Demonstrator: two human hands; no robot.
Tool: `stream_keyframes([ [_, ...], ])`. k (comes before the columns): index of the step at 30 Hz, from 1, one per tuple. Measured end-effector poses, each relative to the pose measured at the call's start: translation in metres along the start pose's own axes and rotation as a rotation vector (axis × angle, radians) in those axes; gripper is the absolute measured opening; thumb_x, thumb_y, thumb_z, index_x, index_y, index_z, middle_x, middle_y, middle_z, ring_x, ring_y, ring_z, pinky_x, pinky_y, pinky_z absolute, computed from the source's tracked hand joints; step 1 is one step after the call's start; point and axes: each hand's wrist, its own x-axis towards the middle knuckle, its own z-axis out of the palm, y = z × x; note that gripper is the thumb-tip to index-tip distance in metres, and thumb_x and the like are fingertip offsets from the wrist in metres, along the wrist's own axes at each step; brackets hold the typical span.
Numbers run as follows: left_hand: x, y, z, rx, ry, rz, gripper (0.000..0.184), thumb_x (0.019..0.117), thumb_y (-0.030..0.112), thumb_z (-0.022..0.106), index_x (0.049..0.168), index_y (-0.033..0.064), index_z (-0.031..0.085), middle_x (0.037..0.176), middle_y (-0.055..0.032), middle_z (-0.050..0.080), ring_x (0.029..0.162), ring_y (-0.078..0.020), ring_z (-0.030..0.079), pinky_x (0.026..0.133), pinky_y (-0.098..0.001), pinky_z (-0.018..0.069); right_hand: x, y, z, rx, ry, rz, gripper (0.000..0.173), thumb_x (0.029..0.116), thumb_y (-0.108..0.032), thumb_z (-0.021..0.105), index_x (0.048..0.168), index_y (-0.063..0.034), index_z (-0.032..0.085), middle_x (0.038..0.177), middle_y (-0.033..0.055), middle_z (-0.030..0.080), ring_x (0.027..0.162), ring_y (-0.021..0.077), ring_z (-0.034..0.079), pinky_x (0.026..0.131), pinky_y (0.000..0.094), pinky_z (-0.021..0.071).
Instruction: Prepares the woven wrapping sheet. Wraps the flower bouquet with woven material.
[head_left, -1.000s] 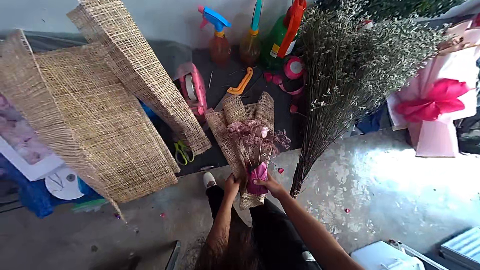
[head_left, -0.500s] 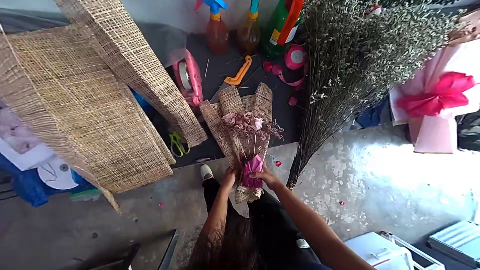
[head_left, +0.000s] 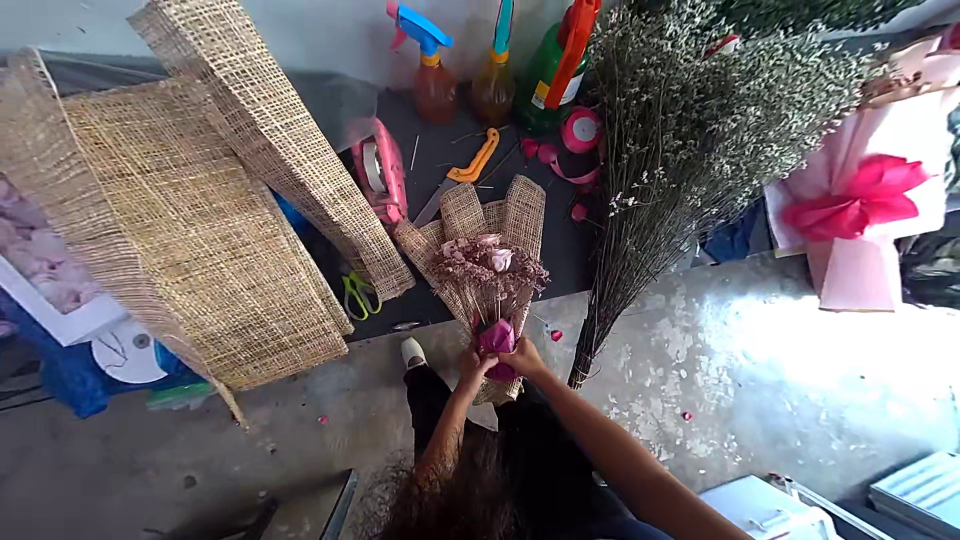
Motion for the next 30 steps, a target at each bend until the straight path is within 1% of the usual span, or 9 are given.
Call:
stream_keyframes([
  [3, -0.002, -0.009, -0.002, 0.14, -0.065, 0.087, 0.103, 0.076, -0.002, 0.069, 0.156, -0.0118, 0.006, 0.153, -0.032, 0.038, 0.141, -0.031, 0.044, 0.117, -0.0386, 0.039, 0.005, 0.004, -0.001, 0.029, -0.019, -0.015, 0.083, 0.0737, -0.024, 0.09, 0.138, 0.0081, 0.049, 0.122, 0.0228, 0.066, 0.114, 0.0267, 0.065, 0.104, 0.0436, 0.0501],
  [6, -0.001, -0.016, -0.001, 0.402, -0.005, 0.145, 0.11, 0.0755, 0.001, 0.083, 0.154, -0.0171, 0.008, 0.153, -0.0371, 0.034, 0.144, -0.0388, 0.041, 0.121, -0.0416, 0.0331, 0.011, 0.015, 0.002, 0.046, -0.018, -0.093, 0.093, 0.0695, -0.024, 0.091, 0.142, 0.0091, 0.043, 0.125, 0.0235, 0.065, 0.116, 0.0261, 0.065, 0.105, 0.0417, 0.0498],
  [10, -0.009, -0.019, 0.014, 0.574, 0.175, 0.222, 0.093, 0.079, -0.002, 0.079, 0.15, -0.0205, 0.022, 0.15, -0.0399, 0.039, 0.141, -0.046, 0.043, 0.12, -0.0486, 0.0341, 0.006, 0.024, 0.001, -0.008, 0.056, -0.252, 0.106, 0.0629, -0.028, 0.093, 0.144, 0.0135, 0.038, 0.132, 0.0272, 0.06, 0.123, 0.0281, 0.061, 0.109, 0.0396, 0.0461],
  [14, -0.024, -0.017, 0.026, 0.55, 0.229, 0.362, 0.087, 0.0775, -0.006, 0.077, 0.147, -0.023, 0.027, 0.145, -0.0429, 0.041, 0.138, -0.0514, 0.044, 0.118, -0.0523, 0.0348, -0.022, 0.016, -0.008, -0.083, 0.08, -0.291, 0.097, 0.0672, -0.028, 0.092, 0.139, 0.0172, 0.045, 0.134, 0.0305, 0.058, 0.128, 0.0315, 0.057, 0.113, 0.0415, 0.0415],
  [16, -0.03, -0.011, 0.029, 0.527, 0.235, 0.406, 0.087, 0.0784, -0.006, 0.075, 0.147, -0.0227, 0.026, 0.146, -0.0425, 0.04, 0.138, -0.0507, 0.044, 0.119, -0.0519, 0.0345, -0.03, 0.01, -0.01, -0.057, 0.085, -0.338, 0.088, 0.0666, -0.029, 0.091, 0.132, 0.0158, 0.053, 0.127, 0.0268, 0.064, 0.122, 0.0267, 0.061, 0.109, 0.0389, 0.045],
  [18, -0.037, -0.003, 0.03, 0.53, 0.263, 0.47, 0.083, 0.0793, -0.004, 0.074, 0.145, -0.0245, 0.028, 0.146, -0.0439, 0.04, 0.138, -0.0523, 0.043, 0.119, -0.0531, 0.0334, -0.037, 0.001, -0.014, -0.023, 0.027, -0.337, 0.087, 0.07, -0.026, 0.09, 0.136, 0.0144, 0.051, 0.132, 0.0253, 0.062, 0.125, 0.0244, 0.059, 0.112, 0.0372, 0.0429],
  [23, -0.06, 0.021, 0.035, 0.602, 0.378, 0.629, 0.079, 0.0778, 0.002, 0.078, 0.141, -0.0238, 0.039, 0.144, -0.043, 0.044, 0.134, -0.0553, 0.046, 0.115, -0.0577, 0.0369, -0.062, -0.032, -0.022, 0.156, -0.018, -0.445, 0.073, 0.0663, -0.017, 0.09, 0.124, 0.0122, 0.057, 0.113, 0.0134, 0.07, 0.105, 0.008, 0.066, 0.099, 0.0263, 0.0524],
  [27, -0.074, 0.036, 0.043, 0.569, 0.476, 0.748, 0.077, 0.076, 0.004, 0.079, 0.138, -0.023, 0.044, 0.144, -0.0412, 0.046, 0.134, -0.0536, 0.048, 0.114, -0.0571, 0.0397, -0.081, -0.055, -0.026, 0.189, -0.029, -0.488, 0.071, 0.0676, -0.014, 0.089, 0.125, 0.0124, 0.056, 0.113, 0.0133, 0.069, 0.104, 0.0069, 0.066, 0.097, 0.0247, 0.0523],
  [30, -0.077, 0.049, 0.048, 0.612, 0.52, 0.815, 0.096, 0.0649, 0.01, 0.081, 0.141, -0.0261, 0.034, 0.143, -0.046, 0.041, 0.134, -0.0587, 0.043, 0.113, -0.0621, 0.0365, -0.09, -0.071, -0.02, 0.247, -0.007, -0.579, 0.077, 0.0662, -0.014, 0.088, 0.129, 0.0136, 0.052, 0.114, 0.0133, 0.069, 0.104, 0.0063, 0.066, 0.098, 0.024, 0.0527],
])
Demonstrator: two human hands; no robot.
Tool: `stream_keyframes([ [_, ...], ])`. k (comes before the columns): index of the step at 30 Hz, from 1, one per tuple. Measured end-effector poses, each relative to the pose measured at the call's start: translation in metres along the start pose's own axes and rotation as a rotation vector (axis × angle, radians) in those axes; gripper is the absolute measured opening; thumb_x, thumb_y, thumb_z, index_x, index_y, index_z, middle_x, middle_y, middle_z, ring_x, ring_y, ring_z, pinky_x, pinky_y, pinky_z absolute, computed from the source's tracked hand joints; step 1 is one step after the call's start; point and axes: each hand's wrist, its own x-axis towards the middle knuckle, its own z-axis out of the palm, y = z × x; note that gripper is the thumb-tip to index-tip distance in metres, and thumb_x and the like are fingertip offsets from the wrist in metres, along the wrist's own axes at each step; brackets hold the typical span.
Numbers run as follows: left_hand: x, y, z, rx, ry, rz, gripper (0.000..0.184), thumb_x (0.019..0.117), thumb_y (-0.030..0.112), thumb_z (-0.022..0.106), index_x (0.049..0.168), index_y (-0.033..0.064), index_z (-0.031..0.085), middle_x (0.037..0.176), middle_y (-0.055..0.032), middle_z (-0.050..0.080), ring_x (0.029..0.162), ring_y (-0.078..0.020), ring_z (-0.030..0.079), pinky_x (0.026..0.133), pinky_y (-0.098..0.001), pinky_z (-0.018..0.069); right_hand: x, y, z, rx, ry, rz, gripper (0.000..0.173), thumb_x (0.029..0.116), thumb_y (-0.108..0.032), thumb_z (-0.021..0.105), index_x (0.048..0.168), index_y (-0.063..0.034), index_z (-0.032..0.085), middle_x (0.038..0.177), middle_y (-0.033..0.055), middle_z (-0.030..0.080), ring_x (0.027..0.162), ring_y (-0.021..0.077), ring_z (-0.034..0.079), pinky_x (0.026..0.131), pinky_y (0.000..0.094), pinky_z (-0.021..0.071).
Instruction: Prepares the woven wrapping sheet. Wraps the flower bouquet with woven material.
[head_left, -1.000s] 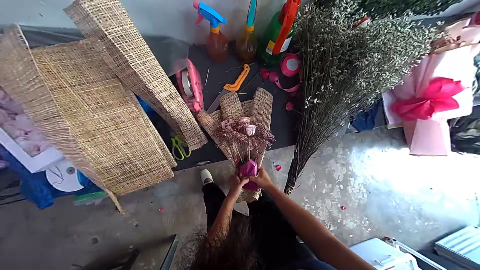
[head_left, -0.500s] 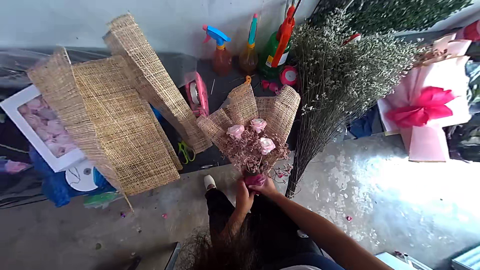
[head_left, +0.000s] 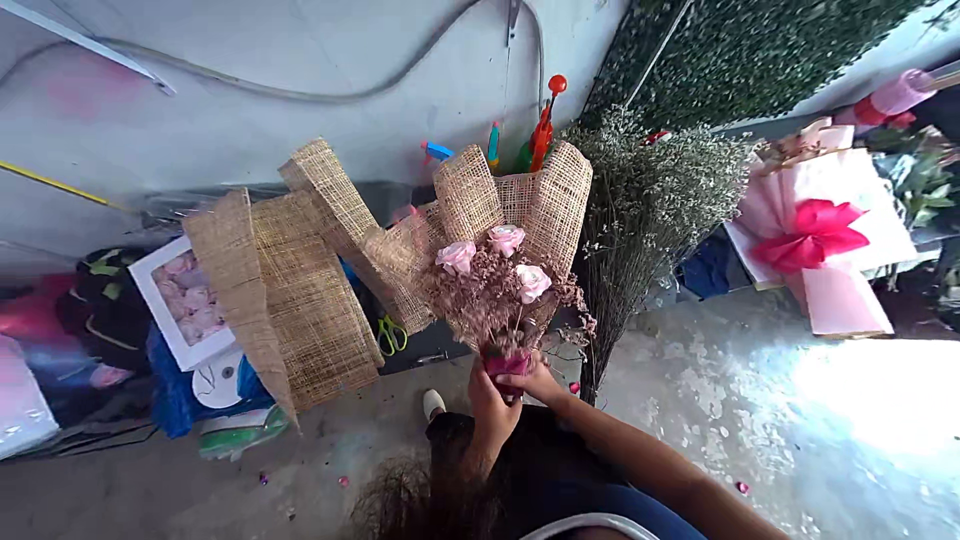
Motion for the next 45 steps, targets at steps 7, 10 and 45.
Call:
stream_keyframes([
  [7, 0.03, 0.014, -0.02, 0.035, -0.165, -0.063, 0.136, 0.0493, 0.023, 0.096, 0.153, -0.0173, 0.017, 0.152, -0.0415, 0.032, 0.142, -0.0533, 0.035, 0.117, -0.0617, 0.0297, 0.019, -0.001, 0.018, 0.142, 0.068, -0.134, 0.112, 0.0653, -0.018, 0.089, 0.15, 0.0099, 0.022, 0.134, 0.0226, 0.056, 0.12, 0.0169, 0.062, 0.105, 0.0294, 0.0506],
  [10, 0.034, 0.009, -0.016, 0.007, -0.025, -0.068, 0.116, 0.0583, 0.02, 0.092, 0.145, -0.0217, 0.027, 0.142, -0.0423, 0.043, 0.134, -0.051, 0.046, 0.116, -0.0535, 0.0378, 0.018, -0.009, 0.02, -0.016, 0.011, -0.125, 0.105, 0.0721, -0.02, 0.087, 0.15, 0.0118, 0.023, 0.139, 0.0284, 0.051, 0.127, 0.0248, 0.057, 0.11, 0.034, 0.046],
  [45, 0.049, 0.002, -0.039, 0.304, -0.016, -0.198, 0.127, 0.0615, 0.018, 0.095, 0.159, -0.0054, 0.017, 0.145, -0.0374, 0.045, 0.134, -0.0497, 0.048, 0.112, -0.0565, 0.0416, 0.013, -0.017, 0.012, -0.087, -0.089, 0.242, 0.038, 0.092, 0.001, 0.071, 0.126, 0.0111, 0.058, 0.115, 0.0219, 0.068, 0.096, 0.0219, 0.07, 0.085, 0.0356, 0.0589],
])
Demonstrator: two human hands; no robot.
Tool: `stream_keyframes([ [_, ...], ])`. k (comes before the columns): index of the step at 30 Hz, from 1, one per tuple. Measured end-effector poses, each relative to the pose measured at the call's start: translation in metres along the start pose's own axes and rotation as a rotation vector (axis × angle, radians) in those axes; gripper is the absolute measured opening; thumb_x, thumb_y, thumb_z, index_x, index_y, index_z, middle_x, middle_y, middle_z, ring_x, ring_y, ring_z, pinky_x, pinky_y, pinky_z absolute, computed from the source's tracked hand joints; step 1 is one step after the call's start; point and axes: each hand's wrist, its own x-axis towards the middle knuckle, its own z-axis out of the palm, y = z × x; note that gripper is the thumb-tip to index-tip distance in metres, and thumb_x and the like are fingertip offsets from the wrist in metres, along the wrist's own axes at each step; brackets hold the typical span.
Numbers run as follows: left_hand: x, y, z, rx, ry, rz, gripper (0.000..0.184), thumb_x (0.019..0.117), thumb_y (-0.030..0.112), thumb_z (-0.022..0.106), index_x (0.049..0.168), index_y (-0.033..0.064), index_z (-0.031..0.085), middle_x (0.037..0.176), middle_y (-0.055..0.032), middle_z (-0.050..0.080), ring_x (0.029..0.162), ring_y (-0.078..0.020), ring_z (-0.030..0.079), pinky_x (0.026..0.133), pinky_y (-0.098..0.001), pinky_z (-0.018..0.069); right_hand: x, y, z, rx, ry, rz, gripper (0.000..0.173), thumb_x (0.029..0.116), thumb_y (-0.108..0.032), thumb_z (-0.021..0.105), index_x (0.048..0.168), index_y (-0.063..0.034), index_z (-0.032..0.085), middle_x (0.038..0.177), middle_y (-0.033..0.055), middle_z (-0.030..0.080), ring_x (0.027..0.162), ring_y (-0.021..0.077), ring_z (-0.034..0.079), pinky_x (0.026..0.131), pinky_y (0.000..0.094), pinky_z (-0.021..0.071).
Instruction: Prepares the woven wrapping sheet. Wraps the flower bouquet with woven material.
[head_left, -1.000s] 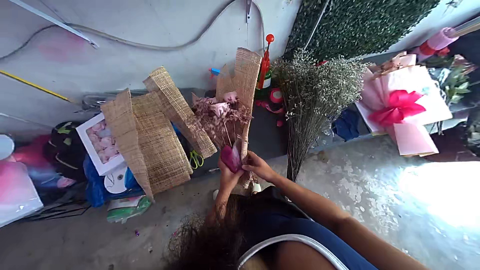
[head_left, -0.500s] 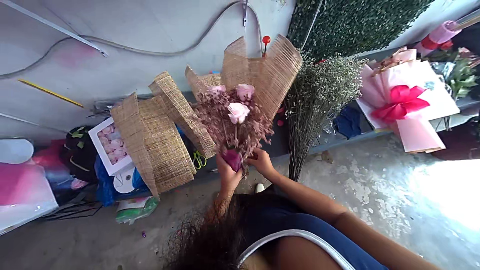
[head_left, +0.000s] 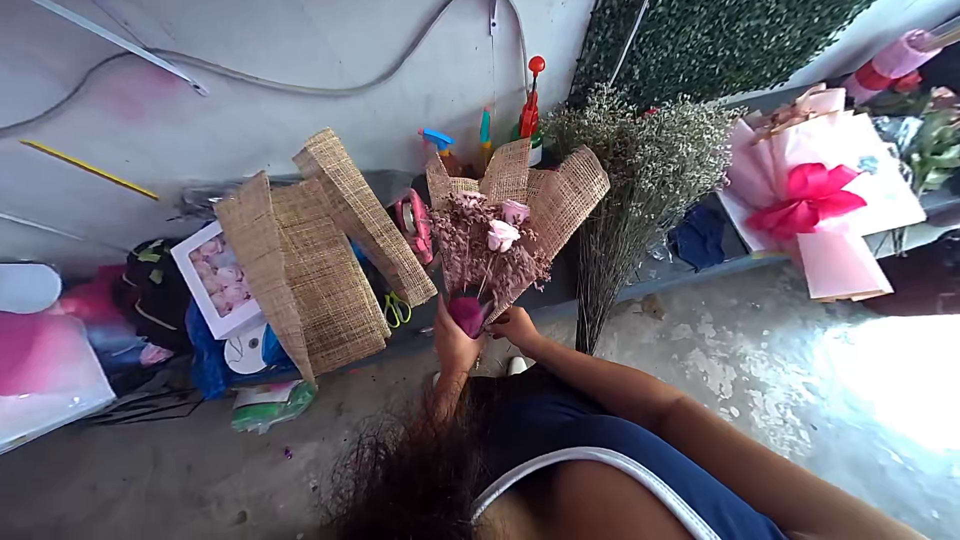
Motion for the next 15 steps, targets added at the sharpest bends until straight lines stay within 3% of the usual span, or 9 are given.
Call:
stream_keyframes([
  [3, 0.013, -0.018, 0.007, 0.159, -0.046, 0.067, 0.119, 0.0634, 0.019, 0.092, 0.158, -0.0051, 0.023, 0.141, -0.0375, 0.049, 0.131, -0.0519, 0.05, 0.108, -0.06, 0.042, 0.012, 0.013, 0.012, 0.158, -0.059, 0.089, 0.045, 0.094, 0.005, 0.067, 0.136, 0.0086, 0.05, 0.125, 0.0229, 0.061, 0.103, 0.0252, 0.067, 0.086, 0.039, 0.0586],
  [7, 0.029, -0.039, 0.028, 0.318, -0.139, 0.014, 0.114, 0.0663, 0.019, 0.09, 0.159, -0.0003, 0.027, 0.146, -0.0333, 0.047, 0.135, -0.0494, 0.047, 0.108, -0.0585, 0.0423, 0.046, 0.05, 0.026, 0.329, -0.09, 0.176, 0.056, 0.0929, 0.008, 0.065, 0.144, 0.003, 0.042, 0.134, 0.0217, 0.056, 0.112, 0.0276, 0.062, 0.09, 0.0442, 0.056],
  [11, 0.052, -0.058, 0.071, 0.341, -0.025, 0.016, 0.097, 0.0698, 0.013, 0.085, 0.154, -0.0023, 0.038, 0.138, -0.0331, 0.054, 0.128, -0.0508, 0.052, 0.102, -0.0599, 0.0458, 0.081, 0.065, 0.036, 0.441, 0.017, 0.202, 0.059, 0.0922, 0.01, 0.063, 0.145, 0.0039, 0.039, 0.134, 0.023, 0.056, 0.112, 0.0281, 0.062, 0.091, 0.0432, 0.0549],
  [15, 0.048, -0.073, 0.106, 0.34, 0.04, 0.05, 0.076, 0.0757, 0.004, 0.076, 0.147, -0.0033, 0.049, 0.125, -0.0327, 0.062, 0.117, -0.0516, 0.059, 0.094, -0.0622, 0.049, 0.101, 0.085, 0.031, 0.368, 0.036, 0.306, 0.058, 0.0903, 0.013, 0.061, 0.144, 0.0044, 0.043, 0.134, 0.023, 0.057, 0.114, 0.0278, 0.061, 0.094, 0.0442, 0.0536],
])
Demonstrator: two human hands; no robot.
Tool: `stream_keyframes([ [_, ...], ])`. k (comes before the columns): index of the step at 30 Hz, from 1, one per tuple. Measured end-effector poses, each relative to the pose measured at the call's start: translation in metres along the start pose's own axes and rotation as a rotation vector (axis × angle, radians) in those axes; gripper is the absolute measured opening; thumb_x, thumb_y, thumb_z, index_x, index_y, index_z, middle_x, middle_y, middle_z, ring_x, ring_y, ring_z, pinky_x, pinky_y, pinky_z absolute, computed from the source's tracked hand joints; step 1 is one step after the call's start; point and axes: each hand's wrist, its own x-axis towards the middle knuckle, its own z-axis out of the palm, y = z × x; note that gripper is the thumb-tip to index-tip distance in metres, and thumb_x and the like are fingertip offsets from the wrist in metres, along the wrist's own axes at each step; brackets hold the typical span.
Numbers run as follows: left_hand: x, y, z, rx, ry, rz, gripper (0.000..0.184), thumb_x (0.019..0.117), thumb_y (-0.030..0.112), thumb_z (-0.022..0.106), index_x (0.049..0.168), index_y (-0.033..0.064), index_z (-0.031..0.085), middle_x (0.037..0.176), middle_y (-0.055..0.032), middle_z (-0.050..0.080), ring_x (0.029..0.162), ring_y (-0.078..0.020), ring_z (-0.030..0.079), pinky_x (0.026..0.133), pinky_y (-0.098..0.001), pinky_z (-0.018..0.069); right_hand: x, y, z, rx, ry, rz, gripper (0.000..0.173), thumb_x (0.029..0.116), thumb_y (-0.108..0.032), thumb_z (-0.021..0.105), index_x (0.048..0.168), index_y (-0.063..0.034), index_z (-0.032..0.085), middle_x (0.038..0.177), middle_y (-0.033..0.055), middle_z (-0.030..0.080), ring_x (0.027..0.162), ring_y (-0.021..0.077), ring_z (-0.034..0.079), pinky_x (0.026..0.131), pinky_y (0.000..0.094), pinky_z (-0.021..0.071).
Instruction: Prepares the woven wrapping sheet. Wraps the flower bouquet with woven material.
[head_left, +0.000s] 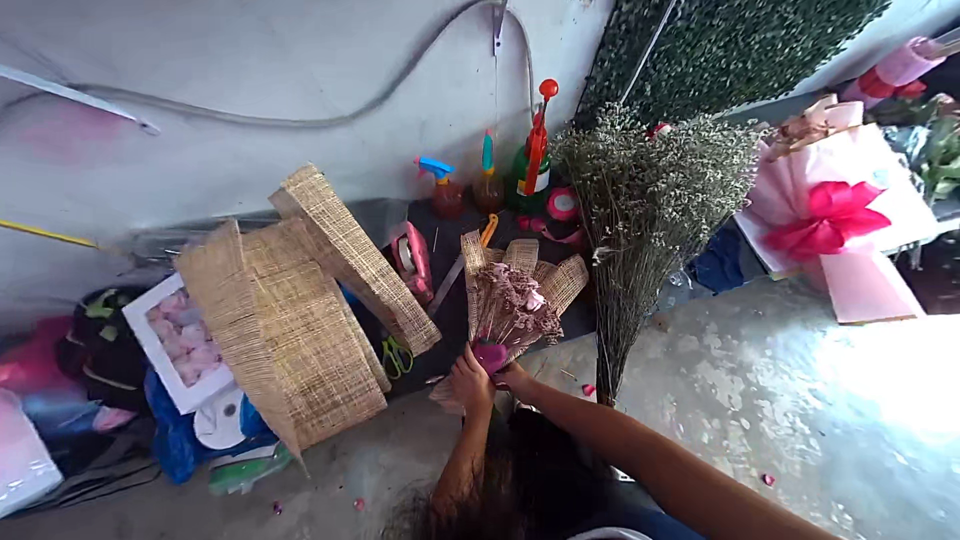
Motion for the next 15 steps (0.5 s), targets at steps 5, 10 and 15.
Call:
stream_keyframes([
  [5, -0.007, -0.002, 0.014, 0.065, 0.219, 0.081, 0.056, 0.0793, 0.008, 0.073, 0.133, -0.005, 0.061, 0.107, -0.0298, 0.068, 0.099, -0.0491, 0.067, 0.085, -0.0625, 0.0515, -0.006, -0.013, -0.017, -0.726, -0.181, 0.077, 0.049, 0.1012, -0.013, 0.062, 0.141, 0.011, 0.047, 0.135, 0.0301, 0.058, 0.124, 0.0373, 0.059, 0.106, 0.051, 0.0459],
  [10, -0.008, 0.003, 0.015, 0.11, 0.173, 0.047, 0.062, 0.0752, 0.004, 0.078, 0.134, 0.0001, 0.062, 0.109, -0.0283, 0.069, 0.101, -0.0483, 0.067, 0.09, -0.064, 0.0494, -0.079, -0.139, -0.007, -0.992, -0.545, -0.016, 0.038, 0.1089, -0.014, 0.036, 0.125, 0.0099, 0.061, 0.107, 0.0238, 0.071, 0.093, 0.0319, 0.07, 0.088, 0.0495, 0.0552],
  [15, -0.007, 0.001, 0.017, 0.104, 0.142, 0.026, 0.063, 0.0729, -0.001, 0.079, 0.134, 0.0019, 0.064, 0.109, -0.0269, 0.069, 0.102, -0.0479, 0.067, 0.089, -0.0643, 0.0502, 0.025, -0.289, -0.039, -0.92, 0.013, -0.508, 0.05, 0.0943, -0.006, 0.07, 0.141, 0.0018, 0.054, 0.13, 0.0224, 0.063, 0.115, 0.032, 0.065, 0.098, 0.0487, 0.0539],
])
